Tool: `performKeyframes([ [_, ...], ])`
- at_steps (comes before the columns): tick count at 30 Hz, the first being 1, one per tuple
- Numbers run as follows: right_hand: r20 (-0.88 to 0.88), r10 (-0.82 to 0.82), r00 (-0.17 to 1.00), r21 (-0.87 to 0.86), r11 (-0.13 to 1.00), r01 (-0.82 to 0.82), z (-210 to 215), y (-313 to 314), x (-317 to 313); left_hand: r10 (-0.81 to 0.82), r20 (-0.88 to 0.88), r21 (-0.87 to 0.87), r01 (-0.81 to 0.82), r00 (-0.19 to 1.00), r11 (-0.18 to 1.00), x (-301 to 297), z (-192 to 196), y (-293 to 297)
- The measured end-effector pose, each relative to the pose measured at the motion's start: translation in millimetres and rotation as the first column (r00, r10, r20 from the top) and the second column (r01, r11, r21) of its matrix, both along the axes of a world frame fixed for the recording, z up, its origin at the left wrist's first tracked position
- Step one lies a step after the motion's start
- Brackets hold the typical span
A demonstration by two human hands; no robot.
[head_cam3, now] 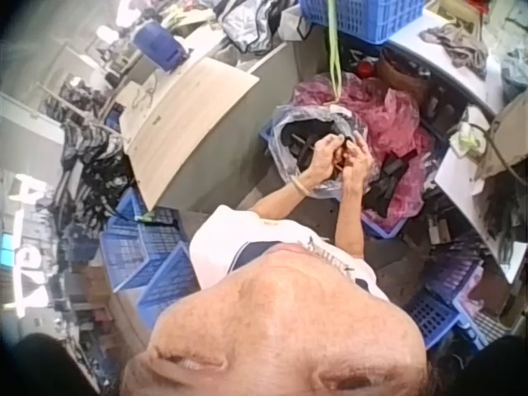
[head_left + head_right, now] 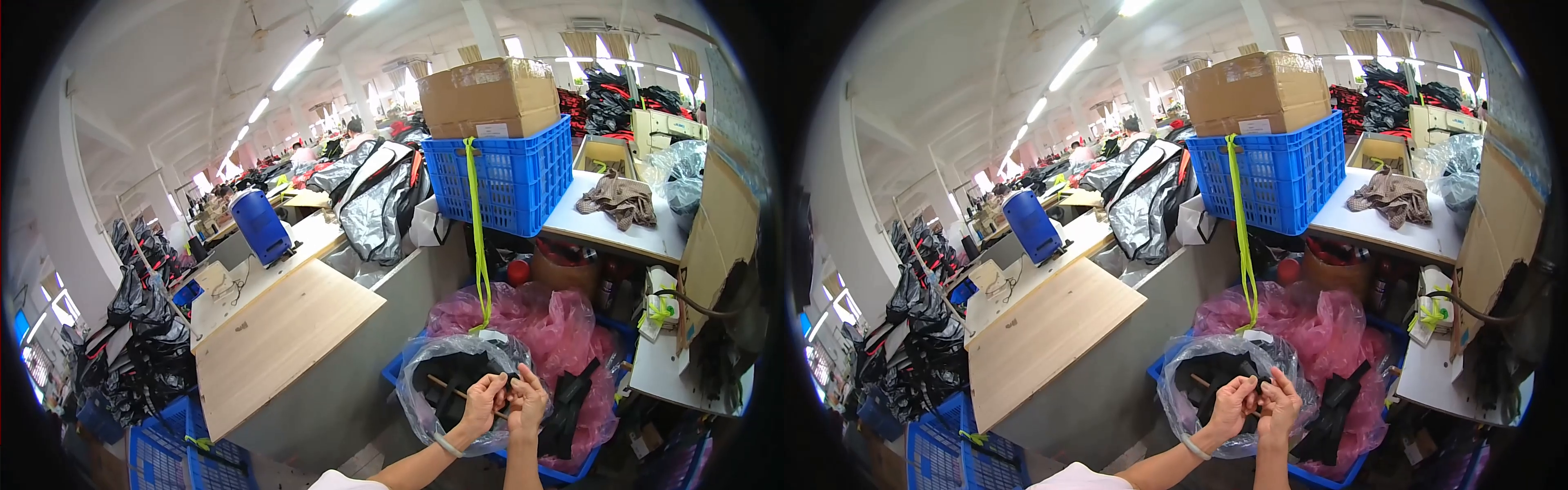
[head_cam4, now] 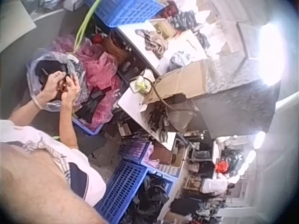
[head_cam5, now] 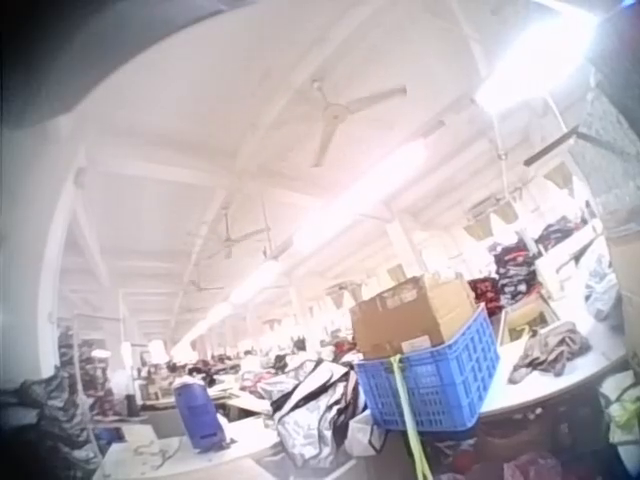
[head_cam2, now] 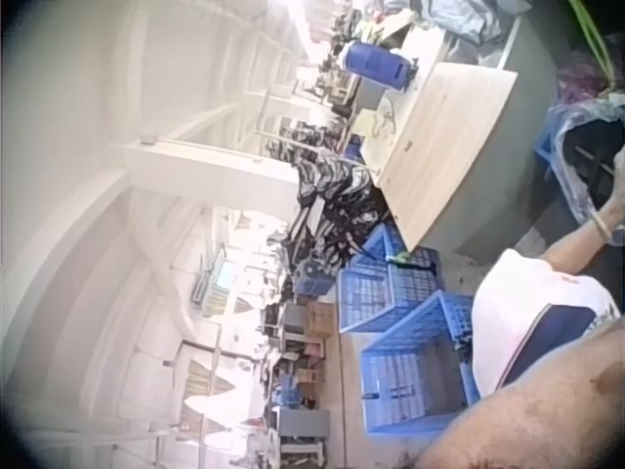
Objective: Folding and checking black fabric components at a workstation in a factory setting.
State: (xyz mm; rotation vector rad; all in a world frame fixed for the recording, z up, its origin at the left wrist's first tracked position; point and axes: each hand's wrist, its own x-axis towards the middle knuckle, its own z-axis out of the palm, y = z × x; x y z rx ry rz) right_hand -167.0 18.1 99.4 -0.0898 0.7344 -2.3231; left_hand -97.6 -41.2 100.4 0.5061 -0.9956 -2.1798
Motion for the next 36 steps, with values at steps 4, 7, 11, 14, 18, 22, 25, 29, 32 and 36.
performKeyframes([
  [4,-0.026,-0.102,0.994,0.138,0.985,0.105,-1,-1,10,0.066,0.054,-0.120,-0.059,0.996,0.991,0,0,2],
  [7,-0.109,-0.181,0.977,0.198,0.960,0.199,-3,-2,16,0.111,0.053,-0.129,-0.103,0.992,0.986,-3,6,6],
  [11,-0.028,-0.189,0.982,0.167,0.967,0.191,7,-2,25,0.113,0.079,-0.111,-0.104,0.990,0.988,-1,2,8],
  [14,0.105,0.214,0.971,-0.337,0.927,-0.167,-22,8,5,-0.023,0.098,-0.116,0.034,0.995,0.993,6,2,2],
  [18,0.049,0.359,0.932,-0.388,0.867,-0.313,-6,15,0,-0.067,0.074,-0.176,0.079,0.995,0.981,13,7,-2],
  [22,-0.130,0.241,0.962,-0.131,0.957,-0.257,23,15,7,-0.034,0.059,-0.087,0.039,0.998,0.995,16,13,-9],
  [25,-0.237,0.048,0.970,0.036,0.999,-0.041,18,7,19,0.006,0.023,-0.100,-0.004,1.000,0.995,15,14,-7],
  [29,-0.360,0.252,0.898,0.065,0.967,-0.245,22,18,14,-0.033,-0.018,-0.090,0.031,0.999,0.995,24,16,-9],
  [32,-0.296,0.433,0.852,-0.053,0.883,-0.467,36,18,6,-0.135,-0.043,-0.145,0.127,0.990,0.981,33,25,-10],
  [36,-0.208,0.406,0.890,-0.174,0.880,-0.442,30,5,10,-0.187,-0.032,-0.213,0.176,0.982,0.961,41,33,-24],
])
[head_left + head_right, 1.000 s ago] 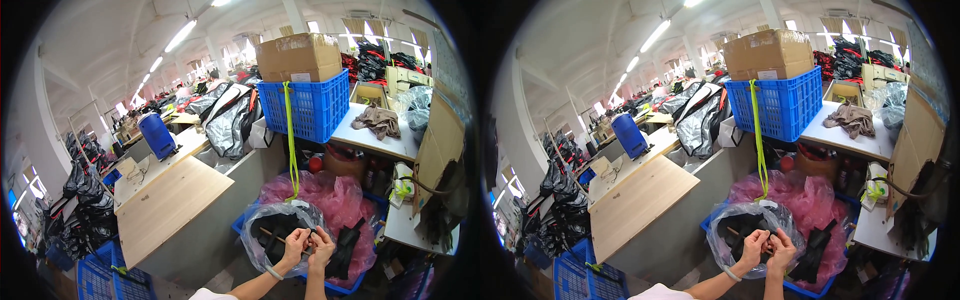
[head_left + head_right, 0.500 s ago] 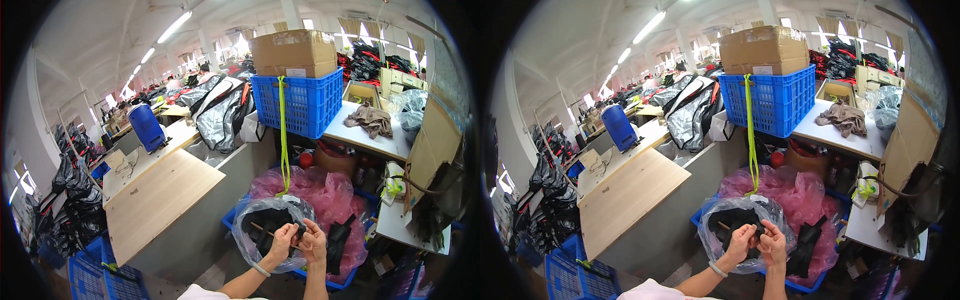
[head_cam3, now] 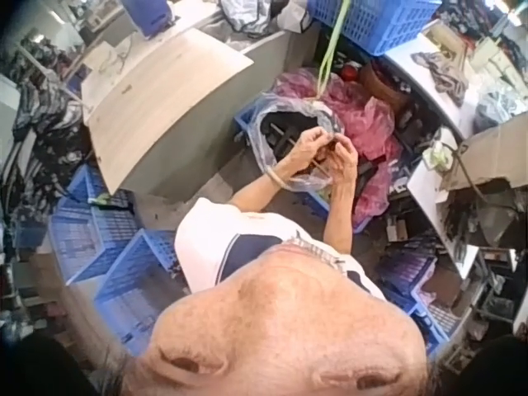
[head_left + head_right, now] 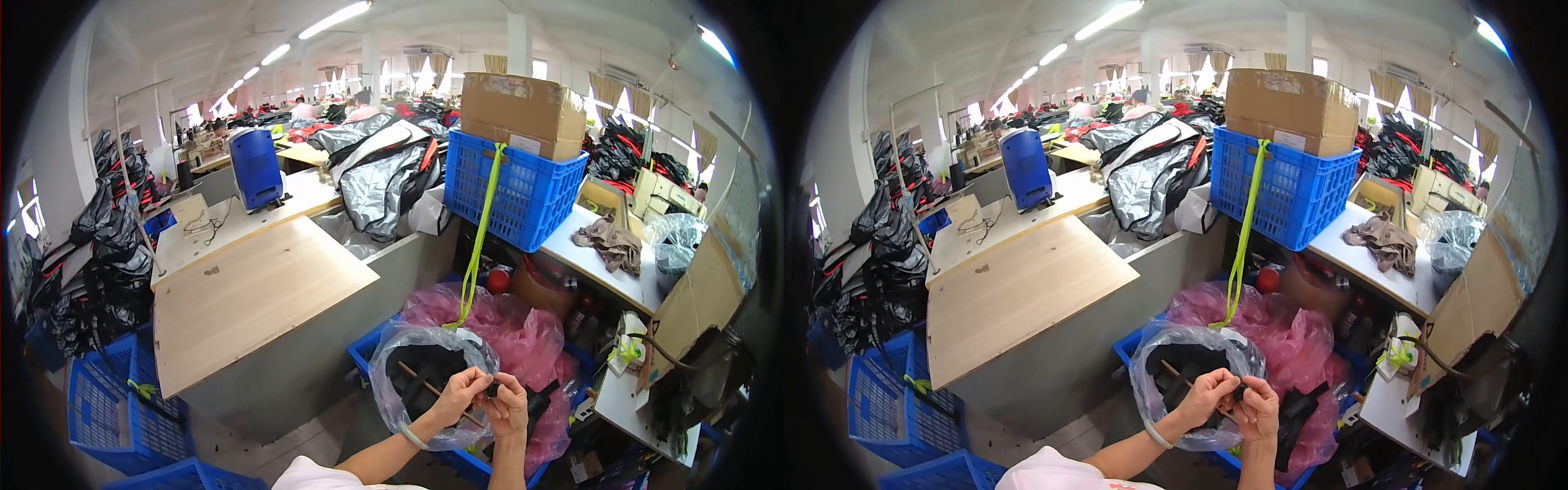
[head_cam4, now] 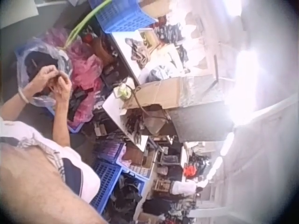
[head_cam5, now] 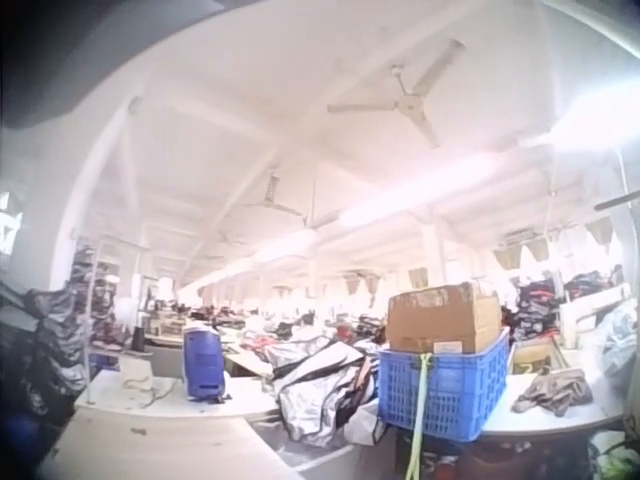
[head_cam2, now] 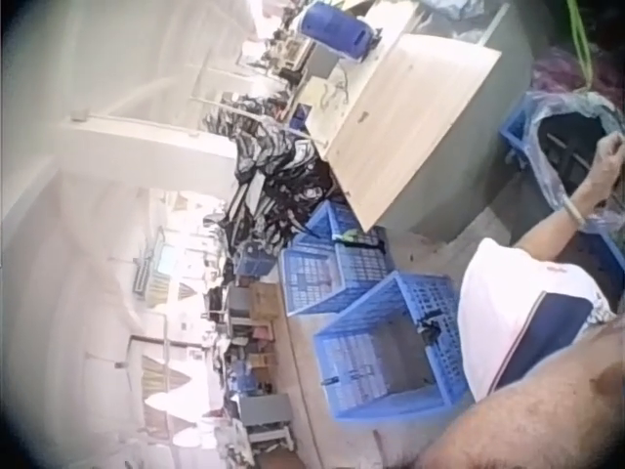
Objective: Folding and checking black fabric components at a workstation in a factory setting.
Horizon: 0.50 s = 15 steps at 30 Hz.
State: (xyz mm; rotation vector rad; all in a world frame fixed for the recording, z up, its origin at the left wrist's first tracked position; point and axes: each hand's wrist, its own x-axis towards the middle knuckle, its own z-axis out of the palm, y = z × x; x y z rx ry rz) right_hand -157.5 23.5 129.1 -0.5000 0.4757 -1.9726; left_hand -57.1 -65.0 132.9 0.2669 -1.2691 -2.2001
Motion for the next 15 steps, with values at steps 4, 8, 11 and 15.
performKeyframes([
  [4,-0.101,-0.123,0.987,0.209,0.968,0.142,8,-9,11,0.046,0.055,-0.032,-0.045,0.997,0.998,15,-4,-12],
  [8,-0.159,-0.156,0.975,0.330,0.922,0.201,11,-8,16,0.104,0.132,-0.178,-0.080,0.986,0.981,22,-9,-19],
  [11,-0.139,-0.200,0.970,0.314,0.920,0.235,1,-9,16,0.032,0.178,-0.216,0.007,0.984,0.976,23,-14,-24],
  [15,-0.083,-0.200,0.976,0.337,0.916,0.217,-12,-3,11,0.098,0.257,-0.342,-0.004,0.962,0.940,18,-14,-16],
])
